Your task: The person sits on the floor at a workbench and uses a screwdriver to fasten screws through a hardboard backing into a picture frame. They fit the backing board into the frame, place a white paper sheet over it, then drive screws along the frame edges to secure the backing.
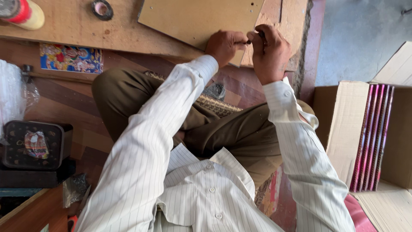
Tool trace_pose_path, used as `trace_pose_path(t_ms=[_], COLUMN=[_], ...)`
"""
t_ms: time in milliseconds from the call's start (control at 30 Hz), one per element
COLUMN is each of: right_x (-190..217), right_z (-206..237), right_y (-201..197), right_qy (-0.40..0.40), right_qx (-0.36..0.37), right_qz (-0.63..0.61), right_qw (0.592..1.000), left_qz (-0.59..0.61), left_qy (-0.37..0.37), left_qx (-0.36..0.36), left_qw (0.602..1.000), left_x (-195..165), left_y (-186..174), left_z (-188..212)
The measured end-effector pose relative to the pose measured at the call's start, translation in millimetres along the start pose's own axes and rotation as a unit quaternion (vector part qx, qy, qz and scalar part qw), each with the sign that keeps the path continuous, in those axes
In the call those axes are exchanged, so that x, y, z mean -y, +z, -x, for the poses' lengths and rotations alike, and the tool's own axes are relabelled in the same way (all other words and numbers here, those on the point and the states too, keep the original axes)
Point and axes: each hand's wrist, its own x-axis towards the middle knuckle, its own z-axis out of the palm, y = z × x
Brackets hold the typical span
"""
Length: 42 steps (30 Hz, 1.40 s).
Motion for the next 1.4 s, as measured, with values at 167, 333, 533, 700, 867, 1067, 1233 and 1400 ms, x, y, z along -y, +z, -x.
trace_pose_path(t_ms=[167, 333, 533, 700, 867, 1067, 1233, 1400], right_x=[-1.5, -8.3, -1.3, 1.6, -8.7, -11.1, -7.5, -11.5], right_z=[1.4, 6.4, 6.0, -1.0, -0.8, 9.1, 6.8, 7.4], right_y=[-1.9, 7.7, 6.3, -2.3, 1.5, 7.8, 13.5, 22.9], right_qy=[-0.017, 0.032, 0.084, -0.010, 0.010, 0.032, 0.060, 0.092], right_qx=[0.013, -0.029, -0.048, -0.009, 0.011, -0.035, -0.060, -0.073], right_qz=[-0.116, -0.085, -0.047, -0.184, -0.121, -0.082, -0.061, -0.111], right_qw=[0.993, 0.995, 0.994, 0.983, 0.993, 0.996, 0.995, 0.987], left_qz=[0.009, -0.035, -0.038, -0.081, -0.041, 0.016, -0.007, -0.035], left_qy=[0.012, -0.009, 0.005, 0.052, -0.020, -0.009, -0.028, -0.011], left_qx=[-0.009, 0.008, 0.012, -0.004, 0.018, -0.001, 0.016, 0.015], left_qw=[1.000, 0.999, 0.999, 0.995, 0.999, 1.000, 0.999, 0.999], left_x=[-1.4, -2.0, 0.4, -0.3, -5.1, -5.4, -0.6, 2.9], left_y=[-0.1, 3.7, 6.4, 3.8, -1.1, -2.4, 2.3, 2.7], left_z=[1.4, -0.8, 0.8, 0.5, 0.8, -0.9, -0.4, -0.9])
